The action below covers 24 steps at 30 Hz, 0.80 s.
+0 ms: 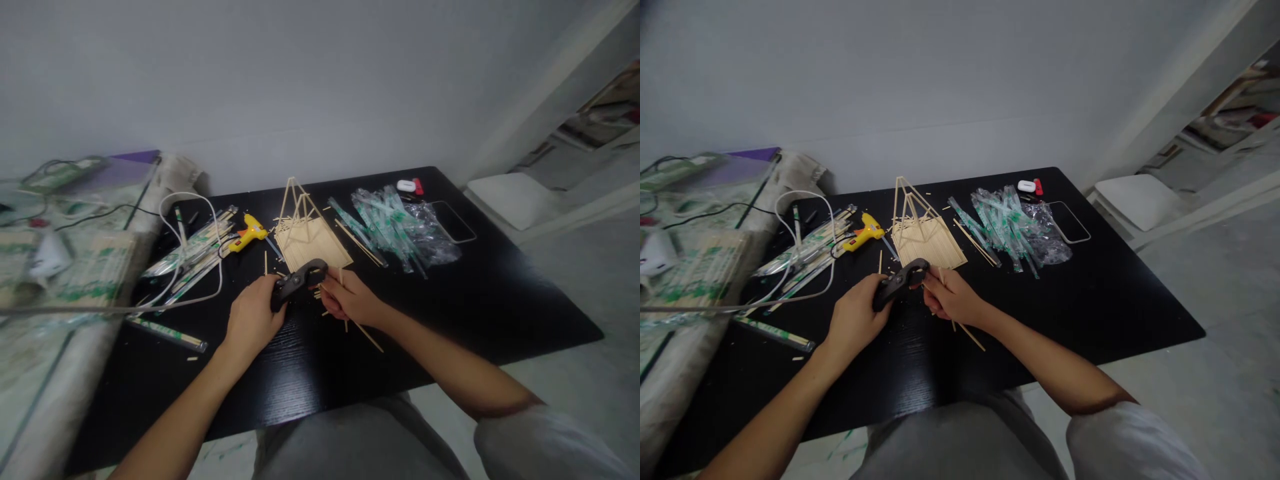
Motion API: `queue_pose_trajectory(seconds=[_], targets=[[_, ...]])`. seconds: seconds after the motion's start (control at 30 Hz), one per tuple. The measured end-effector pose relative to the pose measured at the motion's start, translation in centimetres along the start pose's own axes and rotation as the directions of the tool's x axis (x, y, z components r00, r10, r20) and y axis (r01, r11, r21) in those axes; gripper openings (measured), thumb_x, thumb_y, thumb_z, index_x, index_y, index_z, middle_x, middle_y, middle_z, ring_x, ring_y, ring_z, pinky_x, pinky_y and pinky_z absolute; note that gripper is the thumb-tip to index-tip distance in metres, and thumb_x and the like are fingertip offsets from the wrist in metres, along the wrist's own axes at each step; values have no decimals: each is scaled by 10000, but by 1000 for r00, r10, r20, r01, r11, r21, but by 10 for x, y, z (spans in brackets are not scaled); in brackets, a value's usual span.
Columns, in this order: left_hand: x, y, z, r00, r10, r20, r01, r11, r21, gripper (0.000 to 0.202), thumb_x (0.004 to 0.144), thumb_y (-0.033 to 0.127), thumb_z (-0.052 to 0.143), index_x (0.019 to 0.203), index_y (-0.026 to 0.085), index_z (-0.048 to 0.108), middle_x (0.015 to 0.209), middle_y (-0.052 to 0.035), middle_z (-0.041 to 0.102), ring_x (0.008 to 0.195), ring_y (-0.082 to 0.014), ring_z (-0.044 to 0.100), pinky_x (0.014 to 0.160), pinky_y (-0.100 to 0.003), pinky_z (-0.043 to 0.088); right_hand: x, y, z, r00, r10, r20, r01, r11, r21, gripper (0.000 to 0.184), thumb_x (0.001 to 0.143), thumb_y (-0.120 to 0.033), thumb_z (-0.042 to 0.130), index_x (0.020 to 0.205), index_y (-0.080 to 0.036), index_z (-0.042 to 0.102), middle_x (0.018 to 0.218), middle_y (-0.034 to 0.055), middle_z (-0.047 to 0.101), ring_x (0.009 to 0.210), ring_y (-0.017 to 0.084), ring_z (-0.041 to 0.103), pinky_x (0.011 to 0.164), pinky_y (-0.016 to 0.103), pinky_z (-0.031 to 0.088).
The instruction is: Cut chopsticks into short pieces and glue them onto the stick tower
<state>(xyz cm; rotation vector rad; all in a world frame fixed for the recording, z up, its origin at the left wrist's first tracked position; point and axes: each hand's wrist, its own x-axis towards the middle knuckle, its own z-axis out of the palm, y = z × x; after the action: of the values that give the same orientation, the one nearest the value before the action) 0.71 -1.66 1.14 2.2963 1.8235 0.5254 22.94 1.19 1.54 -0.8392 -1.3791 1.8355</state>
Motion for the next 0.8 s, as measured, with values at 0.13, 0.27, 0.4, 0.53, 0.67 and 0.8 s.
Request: queue_pose_trajectory(seconds=[0.13, 0.27, 0.4, 0.53, 0.67, 0.8], targets=[[0, 0, -1, 999, -24, 28, 23, 999, 25, 195, 873, 222, 583, 1067, 207, 589, 934, -69, 715, 854, -249, 700, 715, -318, 488, 0, 0, 1, 1000, 8, 6, -8, 1000, 7, 416, 962, -588, 530, 945, -173, 564, 482, -116, 406, 321, 53, 321, 307, 156, 276], [0, 0, -1, 995, -53, 79, 47, 996, 73, 106, 881, 228, 574, 984, 216, 590, 834, -50, 704, 762, -236, 697, 629, -293, 438, 0, 2, 2, 999, 40, 25, -41, 997, 63, 398, 951, -583, 548, 934, -185, 548, 482, -124, 388, 325, 52, 299, 304, 151, 270], [-1, 1, -1, 990, -84, 110, 75, 993, 88, 42, 882, 240, 574, 902, 213, 598, 752, -47, 686, 674, -233, 676, 584, -284, 389, 1, 3, 1, 996, 66, 53, -72, 991, 113, 391, 941, -581, 563, 916, -192, 537, 478, -130, 367, 321, 48, 274, 299, 148, 243], [2, 2, -1, 991, -86, 101, 100, 985, -139, 122, 913, 299, 556, 895, 203, 629, 723, -19, 660, 641, -185, 634, 598, -258, 394, 1, 0, 1, 997, 57, 54, -63, 990, 126, 365, 956, -551, 555, 906, -189, 540, 481, -128, 375, 327, 45, 275, 298, 141, 239], [7, 2, -2, 977, -173, 127, 214, 837, -505, 352, 929, 489, 545, 815, 177, 660, 616, 22, 566, 559, -137, 517, 551, -242, 382, 0, -2, 1, 996, 64, 69, -71, 992, 105, 363, 969, -544, 538, 924, -184, 542, 488, -124, 392, 335, 49, 289, 299, 142, 251], [6, 4, 0, 940, -261, 219, 336, 606, -721, 397, 873, 541, 619, 833, 151, 678, 538, 53, 461, 476, -101, 394, 468, -232, 325, -1, -1, 4, 989, 106, 101, -115, 990, 78, 356, 977, -537, 523, 930, -184, 535, 490, -127, 390, 334, 48, 292, 300, 139, 252]])
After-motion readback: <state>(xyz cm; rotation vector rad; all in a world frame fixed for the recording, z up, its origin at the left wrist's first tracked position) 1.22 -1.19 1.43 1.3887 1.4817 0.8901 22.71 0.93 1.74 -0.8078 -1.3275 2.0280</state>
